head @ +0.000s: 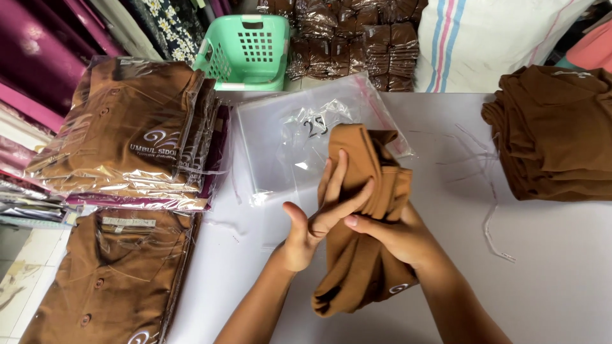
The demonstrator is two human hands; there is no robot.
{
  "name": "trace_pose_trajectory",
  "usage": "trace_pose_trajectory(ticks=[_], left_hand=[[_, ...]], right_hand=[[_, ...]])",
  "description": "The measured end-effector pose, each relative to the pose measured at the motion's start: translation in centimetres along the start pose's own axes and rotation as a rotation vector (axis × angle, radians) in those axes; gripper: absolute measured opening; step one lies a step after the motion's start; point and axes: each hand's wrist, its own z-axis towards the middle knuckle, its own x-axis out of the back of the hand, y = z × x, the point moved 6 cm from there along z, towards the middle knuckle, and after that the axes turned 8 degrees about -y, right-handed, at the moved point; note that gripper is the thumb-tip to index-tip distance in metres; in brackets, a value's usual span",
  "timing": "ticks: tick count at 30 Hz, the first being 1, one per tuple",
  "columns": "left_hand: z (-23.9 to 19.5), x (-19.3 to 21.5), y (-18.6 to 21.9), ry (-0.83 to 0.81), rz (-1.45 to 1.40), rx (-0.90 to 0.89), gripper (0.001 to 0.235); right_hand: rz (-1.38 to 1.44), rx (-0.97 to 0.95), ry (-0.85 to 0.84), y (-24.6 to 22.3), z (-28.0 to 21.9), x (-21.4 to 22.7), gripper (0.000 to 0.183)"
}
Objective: The person places brown polo shirts into clear plastic bags by hand and seals the bags.
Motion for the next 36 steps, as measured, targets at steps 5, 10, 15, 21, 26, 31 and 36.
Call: trace_pose_trajectory(ticks=[5,10,15,21,26,31,36], left_hand=[[0.9,1.6,3.1,0.048,0.248,0.186,0.06],[0.0,1.1,0.1,-0.165,1.018,0.368,0.081],[0.5,-1.3,-5.1,-0.19,1.59,0.181,0.095],[4.1,0.8,-3.4,-0.13,1.415,-0.167,0.018],[3.3,7.0,2.6,0.514,1.011,-0.155,0.007],[-1.1,9.9,2.3,1.048,0.783,-0.122,0.023],[-5.3,10.0,-3.4,1.015,0.599,0.165,0.017]], right_hand=[[0.061,-0.222,0.332,1.0,-2.3,4.6,0.061],[0.253,-0.167,0.743,-1.3,-5.7,8.6,0.069],[0.129,-0.11,0.743,-0.7,-5.1,12.6,0.054],[0.168,-0.22,0.732,1.7,-4.4,14.7,0.032],[0.158,-0.184,0.741,-0.7,-4.3,13.2,0.059],[0.137,-0.328,0.81,-0.2,-4.8,13.7,0.052],[0.097,-0.322,0.765,-1.3,-4.2,11.9,0.07]])
